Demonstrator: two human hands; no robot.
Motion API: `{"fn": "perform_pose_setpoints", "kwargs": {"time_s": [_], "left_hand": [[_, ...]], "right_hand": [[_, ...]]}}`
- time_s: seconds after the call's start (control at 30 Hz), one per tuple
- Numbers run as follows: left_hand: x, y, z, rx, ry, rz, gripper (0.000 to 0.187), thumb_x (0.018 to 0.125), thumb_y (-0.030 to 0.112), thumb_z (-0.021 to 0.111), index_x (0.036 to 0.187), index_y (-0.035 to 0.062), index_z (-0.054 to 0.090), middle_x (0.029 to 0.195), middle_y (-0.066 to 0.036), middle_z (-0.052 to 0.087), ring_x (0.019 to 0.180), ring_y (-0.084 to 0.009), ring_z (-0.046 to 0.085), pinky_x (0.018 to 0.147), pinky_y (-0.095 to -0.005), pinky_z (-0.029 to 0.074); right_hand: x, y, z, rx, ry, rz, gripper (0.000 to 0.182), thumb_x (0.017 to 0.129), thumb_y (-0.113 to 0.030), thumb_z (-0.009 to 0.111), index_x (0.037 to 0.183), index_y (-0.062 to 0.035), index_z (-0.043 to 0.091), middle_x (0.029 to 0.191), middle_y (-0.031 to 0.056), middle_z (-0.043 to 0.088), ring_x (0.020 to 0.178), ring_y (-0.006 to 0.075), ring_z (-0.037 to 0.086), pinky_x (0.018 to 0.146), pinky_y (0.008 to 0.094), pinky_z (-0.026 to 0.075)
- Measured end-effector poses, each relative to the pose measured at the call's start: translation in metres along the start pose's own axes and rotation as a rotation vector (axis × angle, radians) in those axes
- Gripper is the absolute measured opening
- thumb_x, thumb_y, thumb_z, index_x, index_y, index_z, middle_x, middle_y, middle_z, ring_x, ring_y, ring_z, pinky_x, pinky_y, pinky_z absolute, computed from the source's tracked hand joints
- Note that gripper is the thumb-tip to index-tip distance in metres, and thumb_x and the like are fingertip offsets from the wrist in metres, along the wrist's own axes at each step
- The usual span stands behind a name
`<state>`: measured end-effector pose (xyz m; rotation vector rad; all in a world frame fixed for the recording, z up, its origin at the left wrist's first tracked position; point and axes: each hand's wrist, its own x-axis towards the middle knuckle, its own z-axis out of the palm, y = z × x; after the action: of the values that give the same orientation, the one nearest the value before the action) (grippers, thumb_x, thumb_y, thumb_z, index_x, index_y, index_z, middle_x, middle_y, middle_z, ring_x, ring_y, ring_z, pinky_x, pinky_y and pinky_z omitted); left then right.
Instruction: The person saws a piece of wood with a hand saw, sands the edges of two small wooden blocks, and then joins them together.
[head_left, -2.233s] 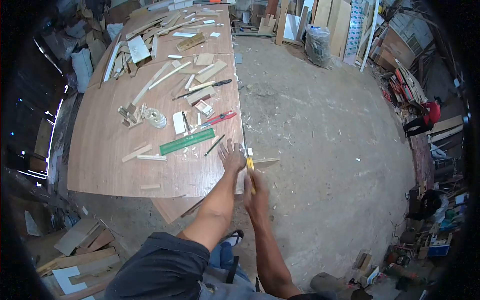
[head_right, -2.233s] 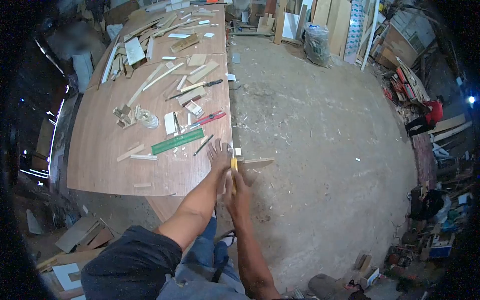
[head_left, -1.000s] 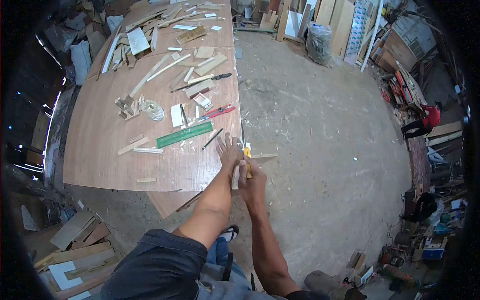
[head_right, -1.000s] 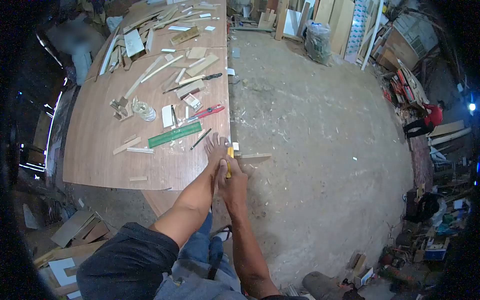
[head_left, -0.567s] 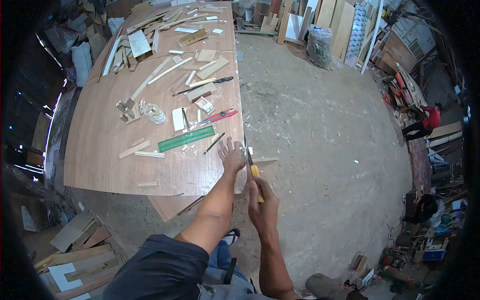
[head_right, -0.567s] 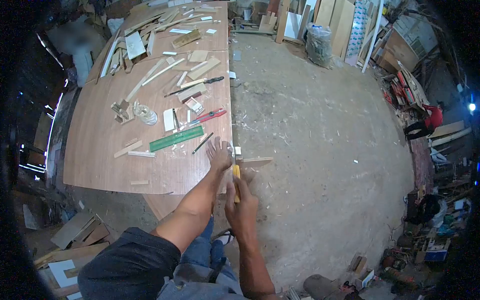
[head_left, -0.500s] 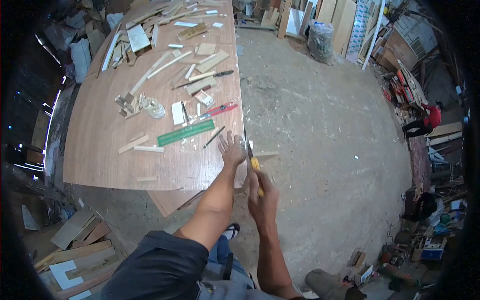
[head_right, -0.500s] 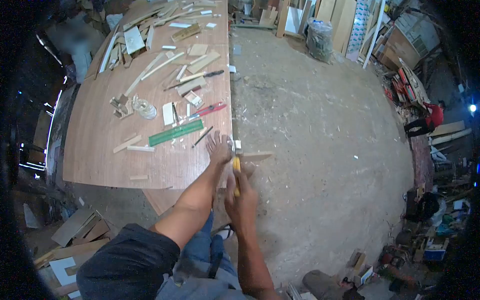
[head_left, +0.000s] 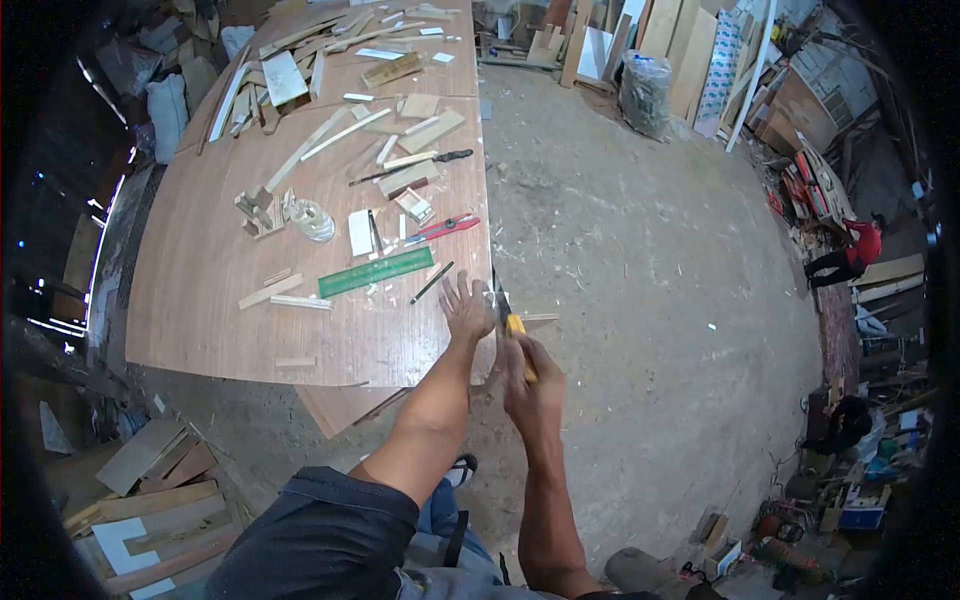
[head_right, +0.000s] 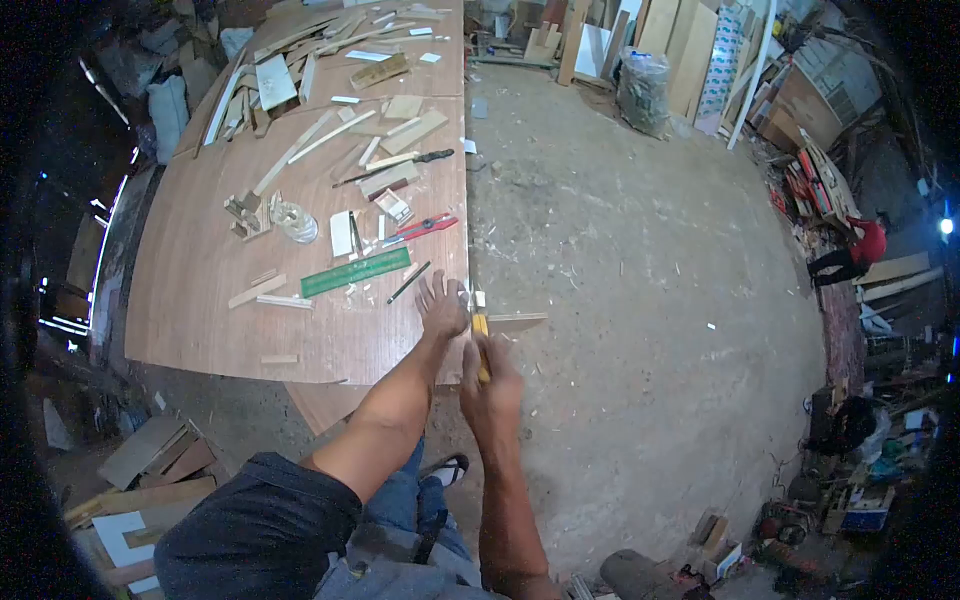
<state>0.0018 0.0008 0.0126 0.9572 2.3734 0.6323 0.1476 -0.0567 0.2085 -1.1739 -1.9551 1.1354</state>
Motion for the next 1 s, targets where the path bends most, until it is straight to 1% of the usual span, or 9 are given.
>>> {"fn": "perform_pose_setpoints", "kwargs": {"time_s": [0.03, 0.23, 0.3, 0.57, 0.6, 0.7, 0.77, 0.83, 1.0], "left_hand": [[0.000, -0.002, 0.002, 0.001, -0.005, -0.012, 0.038, 0.092, 0.032, 0.053, 0.127, 0.0172, 0.048, 0.159, -0.015, 0.017, 0.148, -0.0463, -0.005, 0.117, -0.0625, 0.003], [0.003, -0.007, 0.007, -0.073, 0.045, 0.026, 0.037, 0.093, 0.033, 0.051, 0.126, 0.0169, 0.047, 0.158, -0.016, 0.018, 0.147, -0.0475, 0.000, 0.116, -0.0644, 0.003], [0.005, 0.002, -0.002, -0.001, -0.004, -0.021, 0.036, 0.096, 0.034, 0.048, 0.128, 0.0173, 0.047, 0.158, -0.016, 0.017, 0.147, -0.0472, 0.001, 0.116, -0.0645, 0.004], [0.002, 0.007, -0.010, -0.017, -0.005, 0.029, 0.039, 0.095, 0.034, 0.050, 0.130, 0.0172, 0.048, 0.160, -0.014, 0.015, 0.148, -0.0454, -0.001, 0.116, -0.0639, 0.004], [0.000, 0.009, -0.009, 0.009, -0.006, 0.001, 0.040, 0.095, 0.034, 0.051, 0.130, 0.0171, 0.048, 0.160, -0.014, 0.014, 0.148, -0.0451, -0.001, 0.116, -0.0631, 0.004], [-0.008, -0.001, -0.002, 0.050, -0.030, -0.037, 0.041, 0.094, 0.032, 0.052, 0.131, 0.0166, 0.047, 0.161, -0.013, 0.014, 0.148, -0.0452, -0.002, 0.117, -0.0613, 0.003], [-0.002, 0.001, -0.003, 0.008, -0.003, -0.012, 0.042, 0.093, 0.032, 0.052, 0.132, 0.0169, 0.046, 0.160, -0.014, 0.015, 0.148, -0.0464, -0.001, 0.117, -0.0613, 0.003], [0.001, 0.007, -0.014, -0.002, -0.041, -0.027, 0.043, 0.094, 0.033, 0.051, 0.133, 0.0176, 0.045, 0.160, -0.014, 0.017, 0.148, -0.0466, 0.000, 0.117, -0.0613, 0.004], [-0.003, 0.003, -0.009, 0.023, 0.005, 0.007, 0.034, 0.096, 0.036, 0.049, 0.127, 0.0211, 0.049, 0.160, -0.013, 0.018, 0.148, -0.0458, -0.001, 0.117, -0.0608, 0.004]], "right_hand": [[-0.012, -0.004, -0.004, 0.022, 0.046, 0.018, 0.027, 0.099, -0.015, 0.056, 0.115, 0.0051, 0.063, 0.101, 0.0230, 0.070, 0.090, 0.0188, 0.067, 0.081, 0.0324, 0.051], [0.018, 0.008, 0.016, -0.041, -0.018, 0.066, 0.028, 0.099, -0.016, 0.057, 0.116, 0.0058, 0.064, 0.100, 0.0198, 0.071, 0.090, 0.0180, 0.066, 0.081, 0.0318, 0.051], [-0.004, 0.005, 0.002, 0.041, 0.054, 0.046, 0.025, 0.097, -0.018, 0.058, 0.112, 0.0013, 0.065, 0.099, 0.0256, 0.068, 0.089, 0.0397, 0.070, 0.074, 0.0411, 0.053], [0.009, -0.003, 0.003, -0.048, -0.069, 0.108, 0.022, 0.097, -0.016, 0.058, 0.107, 0.0011, 0.066, 0.095, 0.0252, 0.068, 0.090, 0.0414, 0.068, 0.074, 0.0405, 0.053], [-0.002, -0.006, 0.003, 0.009, 0.070, -0.069, 0.020, 0.096, -0.016, 0.059, 0.107, 0.0005, 0.065, 0.093, 0.0250, 0.068, 0.089, 0.0413, 0.068, 0.074, 0.0409, 0.052], [-0.024, -0.003, -0.002, 0.034, 0.094, 0.011, 0.020, 0.096, -0.015, 0.060, 0.108, -0.0003, 0.065, 0.093, 0.0250, 0.068, 0.089, 0.0415, 0.068, 0.073, 0.0409, 0.052], [-0.001, 0.012, 0.013, 0.089, 0.094, 0.015, 0.021, 0.096, -0.015, 0.060, 0.109, -0.0001, 0.065, 0.094, 0.0250, 0.068, 0.089, 0.0404, 0.069, 0.073, 0.0401, 0.053], [0.022, 0.030, 0.026, 0.018, 0.075, -0.098, 0.021, 0.095, -0.009, 0.059, 0.111, 0.0039, 0.065, 0.098, 0.0199, 0.069, 0.090, 0.0201, 0.068, 0.082, 0.0326, 0.051], [0.005, 0.033, 0.020, 0.133, 0.058, -0.213, 0.037, 0.095, -0.011, 0.061, 0.129, 0.0023, 0.053, 0.098, 0.0234, 0.068, 0.089, 0.0246, 0.067, 0.081, 0.0325, 0.051]]}}
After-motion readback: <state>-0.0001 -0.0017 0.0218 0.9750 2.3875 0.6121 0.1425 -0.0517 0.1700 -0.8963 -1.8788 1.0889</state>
